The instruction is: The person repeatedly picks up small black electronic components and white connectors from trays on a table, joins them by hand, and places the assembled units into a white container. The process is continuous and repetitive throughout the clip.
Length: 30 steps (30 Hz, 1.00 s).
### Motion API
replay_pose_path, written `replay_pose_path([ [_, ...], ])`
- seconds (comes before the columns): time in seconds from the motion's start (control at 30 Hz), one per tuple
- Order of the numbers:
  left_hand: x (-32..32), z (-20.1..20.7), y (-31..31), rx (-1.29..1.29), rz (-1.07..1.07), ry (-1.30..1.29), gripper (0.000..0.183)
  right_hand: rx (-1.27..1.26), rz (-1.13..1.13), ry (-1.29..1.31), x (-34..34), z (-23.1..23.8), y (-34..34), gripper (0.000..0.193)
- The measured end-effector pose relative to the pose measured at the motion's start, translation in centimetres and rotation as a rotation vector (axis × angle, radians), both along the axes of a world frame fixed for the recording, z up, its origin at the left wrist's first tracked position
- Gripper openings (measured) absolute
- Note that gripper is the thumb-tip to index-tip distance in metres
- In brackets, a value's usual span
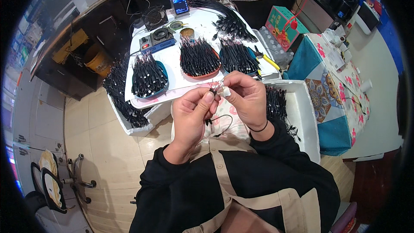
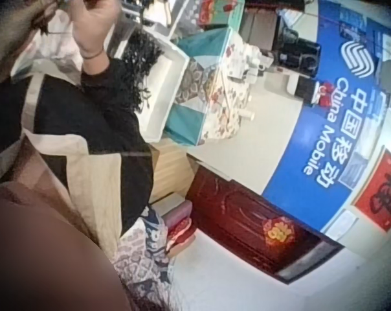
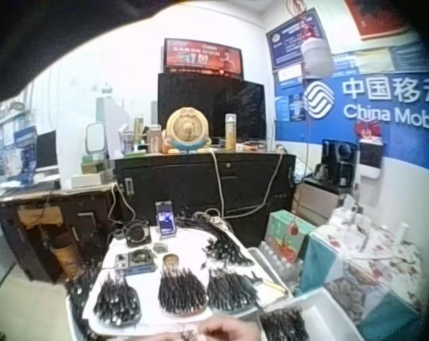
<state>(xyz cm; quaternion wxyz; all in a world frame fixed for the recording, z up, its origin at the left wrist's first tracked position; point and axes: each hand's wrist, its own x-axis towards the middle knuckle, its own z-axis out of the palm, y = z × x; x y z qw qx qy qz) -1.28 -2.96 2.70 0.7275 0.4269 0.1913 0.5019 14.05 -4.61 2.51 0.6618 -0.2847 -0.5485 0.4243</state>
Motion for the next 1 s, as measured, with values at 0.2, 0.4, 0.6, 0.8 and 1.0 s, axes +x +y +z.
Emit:
replay_pose_path([
  [0.2,0.0,-0.1,-0.3,0.044,0.036,0.065,0.017,-0.246,0.301,0.471,-0.5,-0.7,0.1,0.013],
  [0.4,0.0,-0.3,0.2,0.087,0.031,0.108,0.016,-0.183,0.106,0.144,0.2,-0.2,-0.1,0.015],
  [0.6,-0.1,-0.4,0.0,0.026,0.018,0.045,0.016,-0.297,0.340,0.477,-0.5,-1.1,0.1,0.016],
  [0.8,-0.4,-0.6,0.3,0.036,-0.005,0.057,0.016,-0.170,0.194,0.312,-0.5,-1.1,0.0,0.019],
  [1.0,-0.6,-0.6,0.3,0.026,-0.047,0.020,0.017,-0.135,0.132,0.160,-0.1,-0.8,0.0,0.019],
])
